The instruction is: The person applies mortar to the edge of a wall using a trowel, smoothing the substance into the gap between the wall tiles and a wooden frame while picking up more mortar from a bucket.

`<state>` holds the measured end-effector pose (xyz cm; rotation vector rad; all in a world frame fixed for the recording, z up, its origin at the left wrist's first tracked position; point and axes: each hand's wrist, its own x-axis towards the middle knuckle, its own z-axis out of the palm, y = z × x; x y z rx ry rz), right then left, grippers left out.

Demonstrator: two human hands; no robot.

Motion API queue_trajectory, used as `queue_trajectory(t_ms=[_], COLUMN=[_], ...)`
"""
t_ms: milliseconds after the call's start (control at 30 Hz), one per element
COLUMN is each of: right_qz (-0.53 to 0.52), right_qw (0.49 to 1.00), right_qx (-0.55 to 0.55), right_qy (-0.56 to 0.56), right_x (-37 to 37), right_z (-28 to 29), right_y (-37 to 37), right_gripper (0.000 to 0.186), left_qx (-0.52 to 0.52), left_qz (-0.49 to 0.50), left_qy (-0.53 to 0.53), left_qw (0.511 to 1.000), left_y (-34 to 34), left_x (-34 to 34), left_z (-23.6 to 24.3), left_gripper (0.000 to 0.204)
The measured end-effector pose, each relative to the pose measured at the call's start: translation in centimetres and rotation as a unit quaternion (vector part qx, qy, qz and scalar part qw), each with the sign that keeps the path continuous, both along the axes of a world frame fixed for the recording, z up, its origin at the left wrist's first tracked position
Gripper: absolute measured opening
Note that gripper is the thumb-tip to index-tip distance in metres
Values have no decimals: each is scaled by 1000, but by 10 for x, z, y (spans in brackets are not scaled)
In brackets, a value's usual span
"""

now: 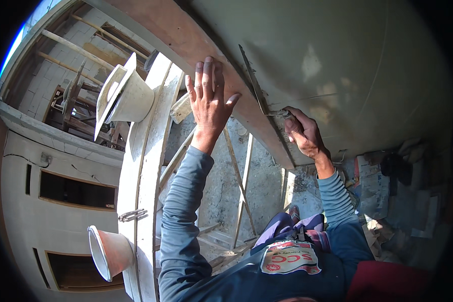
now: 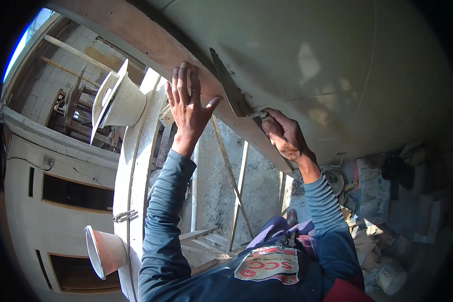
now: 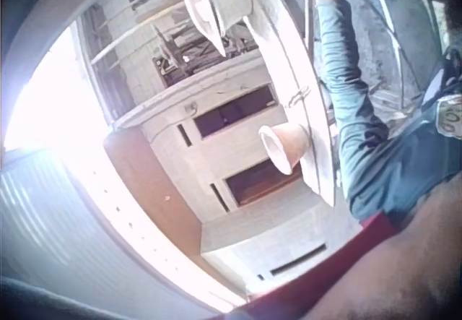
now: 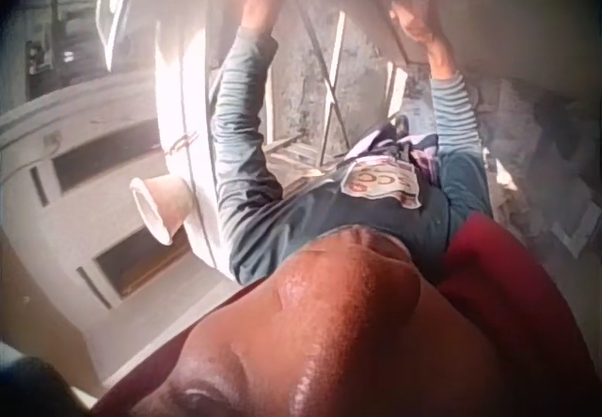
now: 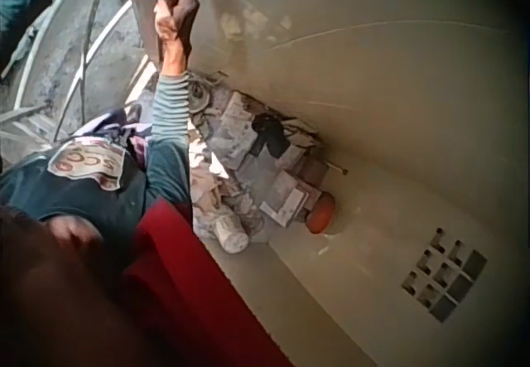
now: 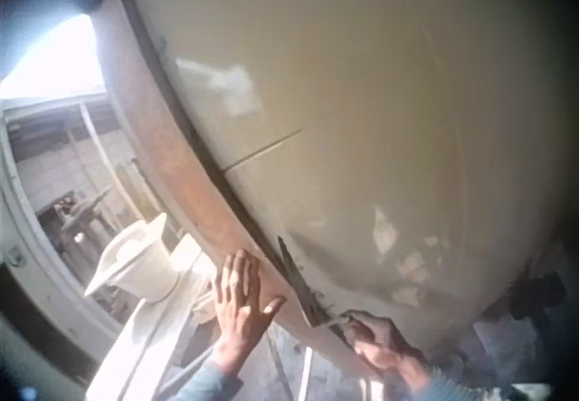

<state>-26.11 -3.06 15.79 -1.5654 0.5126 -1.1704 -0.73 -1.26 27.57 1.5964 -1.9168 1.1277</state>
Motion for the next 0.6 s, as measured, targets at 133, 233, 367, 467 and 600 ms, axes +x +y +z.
queue_trajectory(t_ms=[133,233,367,467,600], right_qz=[-51,-49,-3,49,-63], right_qw=[996,988,990,990,958], right_qx=[-62,-96,2,131,235], right_qy=[22,111,140,11,153], right_x=[19,16,-20,-58,-113], right_z=[46,52,52,-23,-145], right_y=[-16,-15,16,44,86], right_gripper=[48,48,46,44,47], left_qx=[6,2,12,14,-33], left_qz=[2,-6,21,31,19], left_qy=[-12,-15,-9,-19,-98], left_qw=[1000,1000,1000,999,994], left_y=[6,4,9,1,-10], left_x=[-3,-2,-5,-9,5], left_z=[2,0,6,-1,-4], left_gripper=[117,117,115,120,117])
